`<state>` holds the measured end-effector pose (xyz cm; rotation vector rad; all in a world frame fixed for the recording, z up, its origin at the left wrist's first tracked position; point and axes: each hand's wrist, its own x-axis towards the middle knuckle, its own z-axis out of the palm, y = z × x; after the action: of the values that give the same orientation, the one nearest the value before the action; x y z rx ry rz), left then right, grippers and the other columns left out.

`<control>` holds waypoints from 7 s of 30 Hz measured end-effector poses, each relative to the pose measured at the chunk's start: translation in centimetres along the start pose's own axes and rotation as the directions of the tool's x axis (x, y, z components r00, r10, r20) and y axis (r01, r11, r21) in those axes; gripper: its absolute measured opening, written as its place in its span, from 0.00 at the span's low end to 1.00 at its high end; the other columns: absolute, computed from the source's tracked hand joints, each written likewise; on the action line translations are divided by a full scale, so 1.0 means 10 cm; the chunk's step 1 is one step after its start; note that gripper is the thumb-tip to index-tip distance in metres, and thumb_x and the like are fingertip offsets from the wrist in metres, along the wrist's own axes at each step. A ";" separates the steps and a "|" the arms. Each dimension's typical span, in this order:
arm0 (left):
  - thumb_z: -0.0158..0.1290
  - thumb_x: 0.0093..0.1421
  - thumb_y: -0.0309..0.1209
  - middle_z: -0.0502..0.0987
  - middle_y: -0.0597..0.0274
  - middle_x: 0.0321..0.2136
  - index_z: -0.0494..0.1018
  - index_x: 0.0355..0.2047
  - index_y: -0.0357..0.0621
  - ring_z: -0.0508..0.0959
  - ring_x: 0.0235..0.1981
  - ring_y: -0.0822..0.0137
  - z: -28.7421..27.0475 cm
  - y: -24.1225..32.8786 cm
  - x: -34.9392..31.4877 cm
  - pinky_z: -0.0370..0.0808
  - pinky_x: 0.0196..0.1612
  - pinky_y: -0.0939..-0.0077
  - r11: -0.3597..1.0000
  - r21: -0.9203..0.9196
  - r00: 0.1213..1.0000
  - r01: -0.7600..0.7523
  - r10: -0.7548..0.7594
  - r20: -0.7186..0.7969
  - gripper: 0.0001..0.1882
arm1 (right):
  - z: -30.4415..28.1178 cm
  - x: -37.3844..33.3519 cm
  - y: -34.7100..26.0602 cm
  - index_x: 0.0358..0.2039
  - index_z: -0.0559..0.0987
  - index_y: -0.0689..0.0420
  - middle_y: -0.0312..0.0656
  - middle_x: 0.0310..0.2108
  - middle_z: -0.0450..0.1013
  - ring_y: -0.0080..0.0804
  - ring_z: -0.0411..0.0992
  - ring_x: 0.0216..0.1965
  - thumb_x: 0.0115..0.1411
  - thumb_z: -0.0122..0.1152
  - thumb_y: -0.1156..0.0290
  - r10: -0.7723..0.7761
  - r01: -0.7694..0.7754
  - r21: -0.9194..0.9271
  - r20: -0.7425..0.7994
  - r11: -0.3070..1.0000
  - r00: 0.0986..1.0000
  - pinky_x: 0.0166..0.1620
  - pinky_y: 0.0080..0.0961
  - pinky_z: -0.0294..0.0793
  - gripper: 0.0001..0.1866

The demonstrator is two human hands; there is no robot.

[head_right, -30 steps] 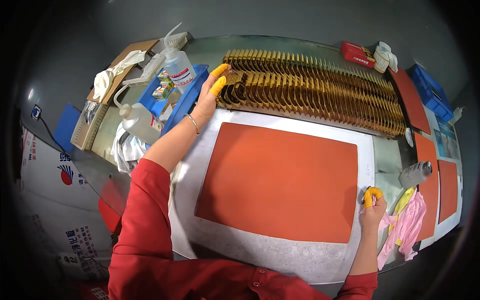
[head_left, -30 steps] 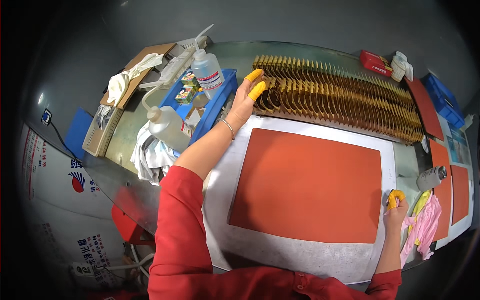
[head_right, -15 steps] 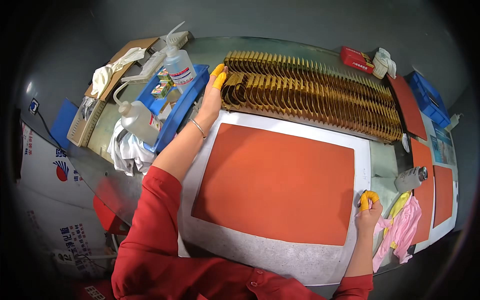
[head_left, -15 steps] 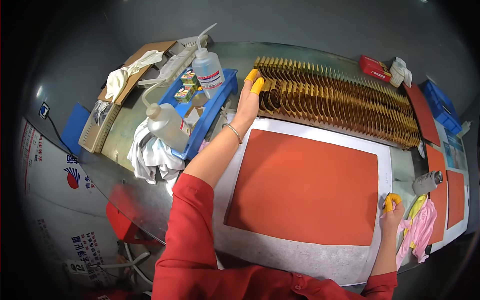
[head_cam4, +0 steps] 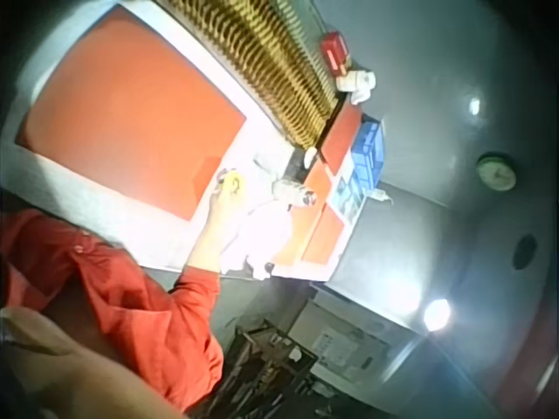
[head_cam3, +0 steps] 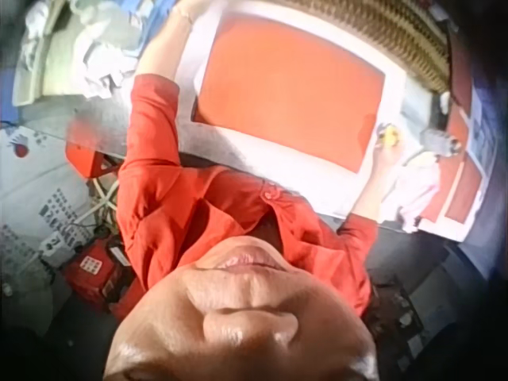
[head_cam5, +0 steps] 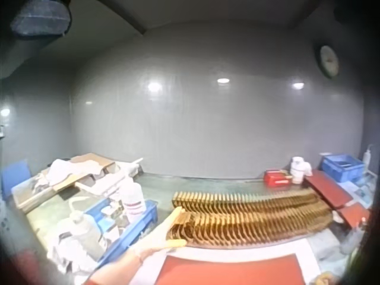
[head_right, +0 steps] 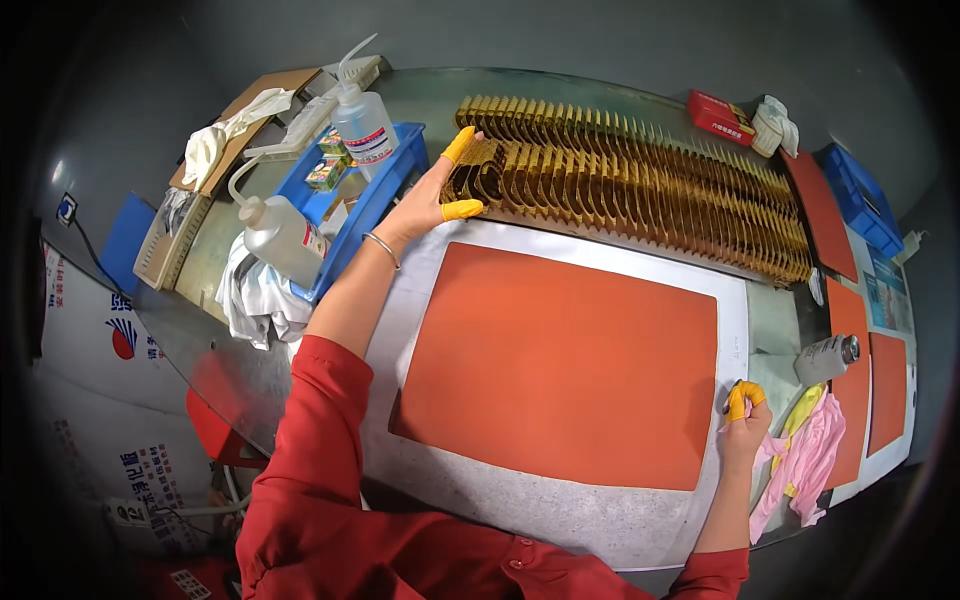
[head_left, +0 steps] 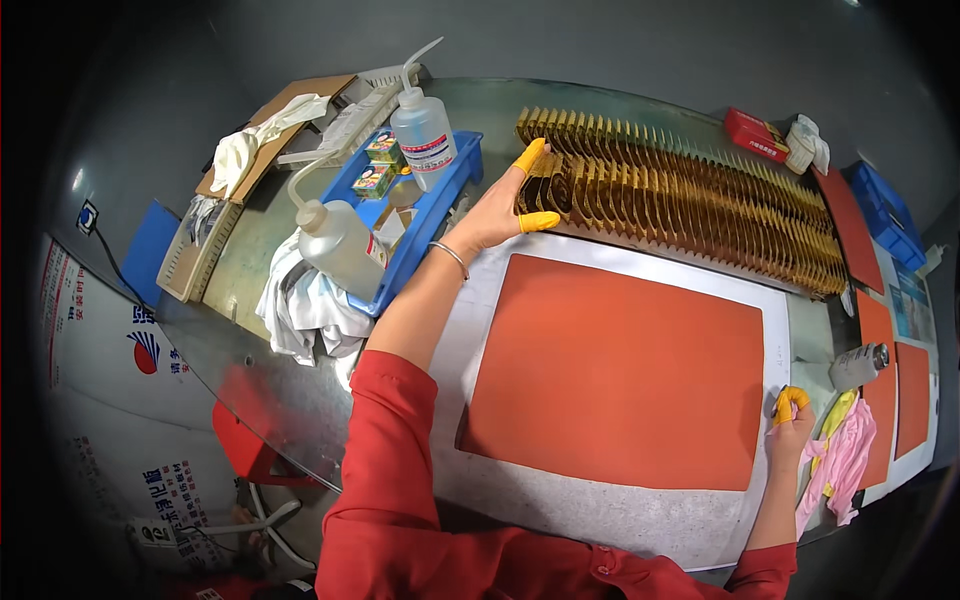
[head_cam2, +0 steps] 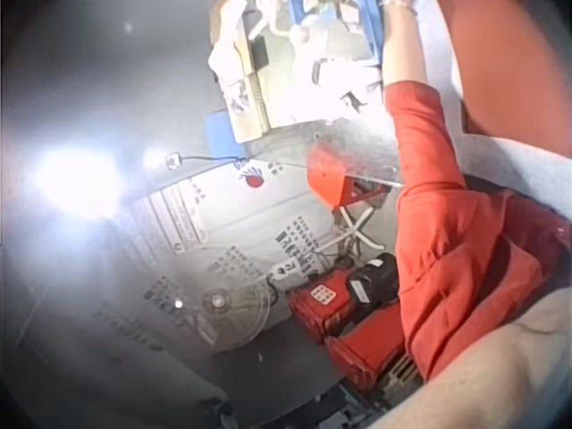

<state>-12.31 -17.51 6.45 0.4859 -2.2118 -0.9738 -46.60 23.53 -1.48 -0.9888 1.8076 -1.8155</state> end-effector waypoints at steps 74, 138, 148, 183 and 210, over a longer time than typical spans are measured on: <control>0.63 0.32 0.59 0.67 0.45 0.45 0.57 0.56 0.36 0.68 0.45 0.52 2.39 2.13 -0.35 0.63 0.48 0.65 0.740 0.455 0.737 -0.495 0.080 0.671 0.56 | -0.04 0.05 -0.15 0.30 0.75 0.60 0.32 0.19 0.68 0.15 0.62 0.18 0.56 0.56 0.70 -0.020 0.019 0.066 0.019 0.998 1.000 0.18 0.15 0.61 0.07; 0.69 0.30 0.44 0.60 0.52 0.51 0.56 0.56 0.38 0.58 0.55 0.54 0.55 1.19 -1.38 0.45 0.62 0.54 0.819 0.549 0.838 -0.169 -0.175 0.518 0.54 | -0.05 0.05 -0.11 0.34 0.76 0.62 0.31 0.21 0.68 0.13 0.59 0.20 0.58 0.56 0.73 0.015 -0.016 -0.098 -0.008 0.995 1.000 0.23 0.11 0.55 0.06; 0.66 0.37 0.43 0.56 0.49 0.53 0.50 0.58 0.41 0.53 0.58 0.50 0.75 1.32 -1.43 0.39 0.62 0.46 0.868 0.484 0.865 -0.107 -0.159 0.477 0.52 | -0.07 0.07 -0.11 0.34 0.76 0.61 0.31 0.22 0.68 0.13 0.60 0.21 0.58 0.56 0.74 0.035 -0.036 -0.084 -0.012 0.996 0.999 0.25 0.10 0.56 0.06; 0.61 0.44 0.41 0.59 0.51 0.58 0.61 0.55 0.40 0.57 0.60 0.53 1.60 2.04 -1.14 0.51 0.61 0.54 0.873 0.478 0.932 -0.099 -0.087 0.352 0.38 | 0.17 -0.24 -0.68 0.19 0.66 0.51 0.30 0.11 0.55 0.21 0.49 0.10 0.63 0.44 0.66 0.206 -0.615 0.764 0.581 0.194 0.787 0.14 0.19 0.47 0.14; 0.54 0.56 0.40 0.73 0.58 0.26 0.61 0.50 0.30 0.73 0.23 0.73 1.29 2.27 -2.31 0.71 0.26 0.80 0.955 -0.281 0.957 0.088 -0.160 -0.242 0.29 | 1.90 -1.16 -1.63 0.39 0.71 0.60 0.41 0.21 0.70 0.22 0.69 0.19 0.61 0.49 0.70 -0.271 0.350 0.034 0.703 0.936 0.657 0.22 0.18 0.65 0.09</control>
<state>-6.48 16.88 7.35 0.5973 -1.7979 -1.1828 -22.00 20.01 10.50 -1.8272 1.2948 -1.2143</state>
